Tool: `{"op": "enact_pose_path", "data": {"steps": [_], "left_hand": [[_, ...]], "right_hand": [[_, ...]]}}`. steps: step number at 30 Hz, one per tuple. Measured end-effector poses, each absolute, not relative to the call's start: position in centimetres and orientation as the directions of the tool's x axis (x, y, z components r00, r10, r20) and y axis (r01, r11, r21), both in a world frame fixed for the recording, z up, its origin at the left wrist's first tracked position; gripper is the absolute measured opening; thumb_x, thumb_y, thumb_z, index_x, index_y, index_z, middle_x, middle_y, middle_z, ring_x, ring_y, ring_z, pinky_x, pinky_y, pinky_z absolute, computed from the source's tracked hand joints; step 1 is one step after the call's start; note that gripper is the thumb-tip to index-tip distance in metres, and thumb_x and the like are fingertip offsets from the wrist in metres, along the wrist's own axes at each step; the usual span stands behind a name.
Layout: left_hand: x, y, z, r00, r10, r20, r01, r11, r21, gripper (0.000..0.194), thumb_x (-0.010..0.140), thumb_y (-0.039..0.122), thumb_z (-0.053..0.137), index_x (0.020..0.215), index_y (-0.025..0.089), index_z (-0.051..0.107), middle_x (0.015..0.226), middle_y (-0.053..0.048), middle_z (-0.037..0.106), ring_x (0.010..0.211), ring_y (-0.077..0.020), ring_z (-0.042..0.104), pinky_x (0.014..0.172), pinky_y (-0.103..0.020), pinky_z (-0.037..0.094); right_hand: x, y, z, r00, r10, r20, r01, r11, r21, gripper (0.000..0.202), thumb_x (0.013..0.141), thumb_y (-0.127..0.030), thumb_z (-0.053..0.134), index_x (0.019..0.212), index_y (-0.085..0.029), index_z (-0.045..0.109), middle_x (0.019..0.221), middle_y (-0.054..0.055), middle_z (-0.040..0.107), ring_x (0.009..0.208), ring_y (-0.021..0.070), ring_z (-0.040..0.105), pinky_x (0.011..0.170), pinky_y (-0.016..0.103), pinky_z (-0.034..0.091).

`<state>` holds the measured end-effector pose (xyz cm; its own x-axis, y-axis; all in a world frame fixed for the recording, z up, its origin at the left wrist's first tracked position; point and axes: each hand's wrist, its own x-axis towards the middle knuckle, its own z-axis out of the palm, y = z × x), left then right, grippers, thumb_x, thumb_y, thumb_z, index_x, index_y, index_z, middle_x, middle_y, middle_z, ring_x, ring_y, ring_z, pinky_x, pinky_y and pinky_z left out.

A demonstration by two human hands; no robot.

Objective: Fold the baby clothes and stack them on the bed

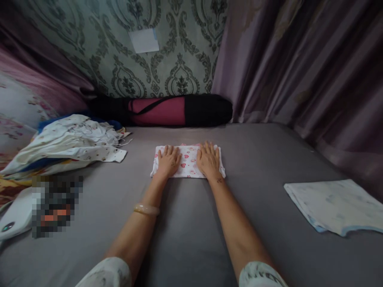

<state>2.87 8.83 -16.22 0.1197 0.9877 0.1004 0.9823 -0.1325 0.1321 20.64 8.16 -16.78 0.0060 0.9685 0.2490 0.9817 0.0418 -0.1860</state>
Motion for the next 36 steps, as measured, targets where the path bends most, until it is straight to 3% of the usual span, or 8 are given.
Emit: {"op": "enact_pose_path", "data": {"steps": [5, 13, 19, 24, 32, 36], "left_hand": [[1.8, 8.7, -16.1, -0.016, 0.999, 0.044, 0.986, 0.009, 0.164, 0.061, 0.098, 0.045, 0.016, 0.149, 0.014, 0.031, 0.157, -0.013, 0.027, 0.146, -0.0306, 0.019, 0.116, -0.052, 0.019], [0.3, 9.0, -16.1, -0.023, 0.998, 0.054, 0.979, 0.012, 0.202, 0.063, 0.098, 0.047, 0.013, 0.148, 0.015, 0.032, 0.157, -0.011, 0.027, 0.146, -0.0263, 0.020, 0.117, -0.047, 0.020], [-1.0, 9.2, -16.8, -0.069, 0.998, -0.013, 0.972, 0.070, 0.225, 0.066, 0.097, 0.049, 0.012, 0.151, 0.015, 0.026, 0.158, -0.009, 0.025, 0.146, -0.0292, 0.020, 0.117, -0.053, 0.017], [-0.9, 9.1, -17.3, -0.101, 0.994, 0.035, 0.963, 0.089, 0.254, 0.068, 0.096, 0.051, 0.011, 0.151, 0.012, 0.025, 0.157, -0.010, 0.025, 0.145, -0.0304, 0.021, 0.117, -0.054, 0.017], [-0.7, 8.6, -17.6, -0.087, 0.990, 0.113, 0.979, 0.064, 0.195, 0.068, 0.096, 0.049, 0.008, 0.149, 0.011, 0.029, 0.156, -0.014, 0.029, 0.143, -0.0310, 0.027, 0.115, -0.053, 0.021], [-1.3, 9.0, -17.4, -0.076, 0.995, 0.063, 0.977, 0.061, 0.204, 0.069, 0.096, 0.050, 0.010, 0.150, 0.011, 0.027, 0.157, -0.014, 0.026, 0.144, -0.0314, 0.024, 0.115, -0.052, 0.021]], "right_hand": [[21.7, 8.2, -17.6, 0.054, 0.967, 0.247, 0.987, -0.014, -0.161, 0.057, 0.098, -0.033, 0.021, 0.144, -0.005, 0.040, 0.150, 0.015, 0.039, 0.141, 0.0269, 0.027, 0.115, 0.043, 0.016], [22.7, 8.4, -17.2, 0.091, 0.974, 0.207, 0.982, -0.053, -0.180, 0.058, 0.098, -0.033, 0.017, 0.144, -0.005, 0.039, 0.152, 0.015, 0.035, 0.142, 0.0265, 0.025, 0.114, 0.042, 0.018], [24.1, 8.2, -17.6, 0.135, 0.978, 0.157, 0.978, -0.106, -0.179, 0.062, 0.097, -0.035, 0.016, 0.145, -0.001, 0.036, 0.152, 0.018, 0.034, 0.139, 0.0291, 0.030, 0.112, 0.043, 0.024], [24.1, 8.3, -17.9, 0.135, 0.976, 0.171, 0.977, -0.103, -0.185, 0.062, 0.097, -0.035, 0.016, 0.145, -0.001, 0.037, 0.151, 0.018, 0.035, 0.139, 0.0300, 0.030, 0.111, 0.044, 0.025], [23.7, 7.8, -17.7, 0.138, 0.963, 0.230, 0.974, -0.089, -0.209, 0.061, 0.097, -0.035, 0.018, 0.143, -0.002, 0.039, 0.149, 0.019, 0.039, 0.135, 0.0310, 0.035, 0.109, 0.044, 0.026], [23.9, 7.9, -17.3, 0.149, 0.972, 0.179, 0.969, -0.108, -0.221, 0.059, 0.097, -0.036, 0.019, 0.144, -0.004, 0.038, 0.150, 0.018, 0.037, 0.136, 0.0294, 0.034, 0.109, 0.044, 0.026]]}}
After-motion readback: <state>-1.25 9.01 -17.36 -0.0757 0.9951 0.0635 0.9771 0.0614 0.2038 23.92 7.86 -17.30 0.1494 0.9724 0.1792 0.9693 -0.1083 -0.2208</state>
